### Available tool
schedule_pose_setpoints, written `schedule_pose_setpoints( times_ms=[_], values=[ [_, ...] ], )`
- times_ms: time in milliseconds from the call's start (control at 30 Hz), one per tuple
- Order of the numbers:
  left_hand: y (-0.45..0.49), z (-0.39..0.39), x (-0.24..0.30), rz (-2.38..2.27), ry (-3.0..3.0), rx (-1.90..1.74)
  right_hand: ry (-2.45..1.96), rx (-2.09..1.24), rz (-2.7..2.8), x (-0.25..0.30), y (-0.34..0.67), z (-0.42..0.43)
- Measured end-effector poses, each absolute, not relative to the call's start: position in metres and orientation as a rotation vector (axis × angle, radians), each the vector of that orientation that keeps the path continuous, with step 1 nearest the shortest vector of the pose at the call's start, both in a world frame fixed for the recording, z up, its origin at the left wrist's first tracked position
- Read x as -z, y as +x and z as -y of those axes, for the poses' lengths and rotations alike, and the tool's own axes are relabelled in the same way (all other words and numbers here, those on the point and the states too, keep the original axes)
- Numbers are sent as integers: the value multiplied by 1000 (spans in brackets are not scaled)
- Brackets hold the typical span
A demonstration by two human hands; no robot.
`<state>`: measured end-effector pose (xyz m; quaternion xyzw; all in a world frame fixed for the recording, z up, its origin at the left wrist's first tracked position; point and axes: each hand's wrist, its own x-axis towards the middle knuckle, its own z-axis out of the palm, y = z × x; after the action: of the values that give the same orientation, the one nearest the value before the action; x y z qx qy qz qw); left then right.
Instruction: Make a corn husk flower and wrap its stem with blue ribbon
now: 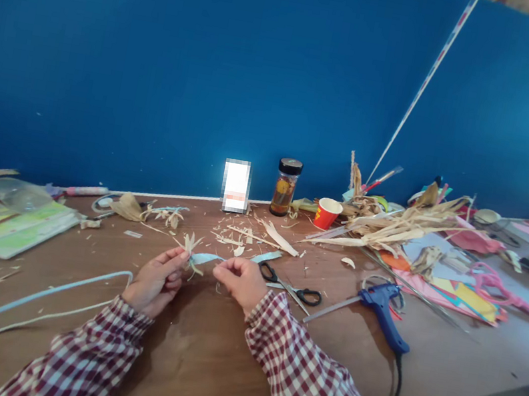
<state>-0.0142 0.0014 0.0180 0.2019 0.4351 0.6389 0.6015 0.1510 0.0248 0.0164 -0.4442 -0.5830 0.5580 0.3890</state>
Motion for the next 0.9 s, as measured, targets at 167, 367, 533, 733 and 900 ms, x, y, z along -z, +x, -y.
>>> schedule_pose_setpoints(
  times_ms=[167, 367, 533, 733, 900],
  values=[
    [-13, -1, -16, -990, 482, -1462, -1385, -652, 1686, -34, 188, -41],
    [-11, 1, -14, -1014, 571, -1373, -1244, -318, 1833, -29, 183, -37],
    [-7, 6, -12, -1073, 678, -1311, -1028, -971, 2063, -23, 160, -24],
    [-5, 5, -10, -1111, 714, -1303, -936, -1277, 1946, -17, 154, -22],
    [-5, 6, -11, -1111, 693, -1267, -885, -1476, 1745, -7, 153, -27]
  ],
)
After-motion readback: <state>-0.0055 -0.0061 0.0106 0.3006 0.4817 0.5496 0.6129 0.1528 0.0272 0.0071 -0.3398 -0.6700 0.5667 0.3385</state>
